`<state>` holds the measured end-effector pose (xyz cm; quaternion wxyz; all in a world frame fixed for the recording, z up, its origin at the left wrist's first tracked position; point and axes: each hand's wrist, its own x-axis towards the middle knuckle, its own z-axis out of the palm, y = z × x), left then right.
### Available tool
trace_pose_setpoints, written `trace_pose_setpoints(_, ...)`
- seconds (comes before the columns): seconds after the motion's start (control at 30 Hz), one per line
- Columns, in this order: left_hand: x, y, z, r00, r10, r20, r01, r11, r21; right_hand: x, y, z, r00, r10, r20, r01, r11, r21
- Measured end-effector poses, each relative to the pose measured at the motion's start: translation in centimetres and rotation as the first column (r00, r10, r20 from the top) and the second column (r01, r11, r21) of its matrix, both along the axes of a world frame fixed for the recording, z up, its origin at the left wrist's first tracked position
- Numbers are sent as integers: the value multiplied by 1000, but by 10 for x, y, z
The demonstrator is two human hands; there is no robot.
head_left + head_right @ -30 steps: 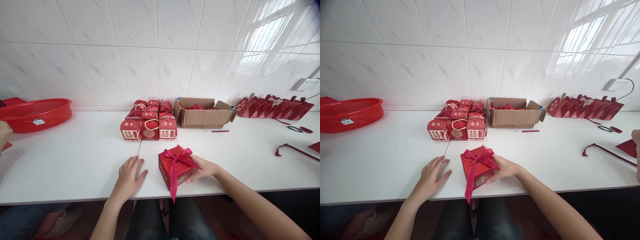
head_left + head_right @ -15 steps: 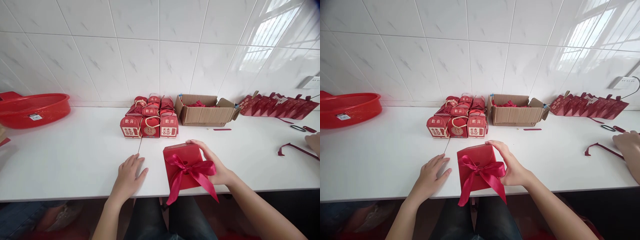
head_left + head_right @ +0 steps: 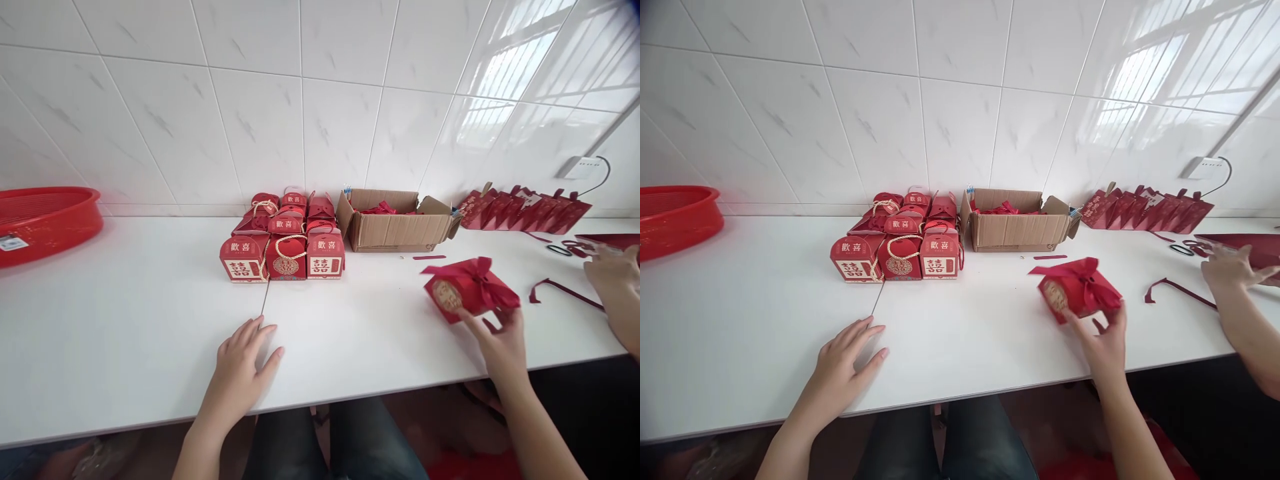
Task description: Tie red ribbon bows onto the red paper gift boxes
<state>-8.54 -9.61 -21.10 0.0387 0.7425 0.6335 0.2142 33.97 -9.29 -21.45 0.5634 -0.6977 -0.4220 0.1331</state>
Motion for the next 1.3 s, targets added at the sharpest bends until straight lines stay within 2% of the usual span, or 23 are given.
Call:
trace_pose_setpoints(0.07, 0, 1, -1, 1000, 5, 2, -5, 1000, 9, 8, 2, -3, 976, -200, -83, 196, 979, -61)
trace_pose_setpoints(0.13, -1, 2, -3, 1000, 11, 3, -11, 1000, 3, 12, 4, -8, 960, -261, -101, 249, 961, -119)
trace_pose_setpoints(0.3, -1, 3, -5, 1000, 11, 4, -11, 1000, 7, 15, 9, -21, 982, -174, 72, 184, 970, -160)
trace_pose_setpoints(0.63, 0, 3, -1, 1000, 8, 2, -8, 1000, 14, 22, 8, -30, 986, -133, 98, 147, 977, -154)
trace_pose_setpoints(0.73, 0, 2, -1, 1000, 5, -1, -5, 1000, 8, 24, 14, -22, 994, -75, 82, 91, 973, -214)
trace_pose_setpoints(0.8, 0, 1, -1, 1000, 5, -6, -5, 1000, -2, 21, 24, -3, 994, -18, 112, 44, 972, -232)
trace_pose_setpoints(0.87, 0, 1, -1, 1000, 9, -9, -9, 1000, -10, 14, 36, 29, 974, 30, 227, 11, 984, -180)
trace_pose_setpoints(1.0, 0, 0, 0, 1000, 18, 0, -18, 999, -26, -11, 61, 116, 883, 49, 466, -106, 989, 98)
trace_pose_setpoints(1.03, 0, 0, 1, 1000, 21, 3, -21, 999, -30, -18, 65, 137, 870, 44, 491, -133, 980, 146)
trace_pose_setpoints(1.1, 0, -1, 2, 1000, 27, 9, -27, 999, -30, -30, 71, 171, 902, -56, 428, -74, 957, 282)
trace_pose_setpoints(1.13, 0, -1, 2, 1000, 29, 10, -29, 999, -29, -35, 73, 184, 914, -79, 397, -75, 931, 356)
trace_pose_setpoints(1.2, 0, -2, 2, 999, 34, 8, -34, 999, -33, -45, 78, 198, 942, -77, 328, -105, 858, 503)
trace_pose_setpoints(1.3, -3, -1, 0, 999, 46, -4, -46, 998, -51, -58, 96, 198, 966, -67, 251, -118, 746, 655)
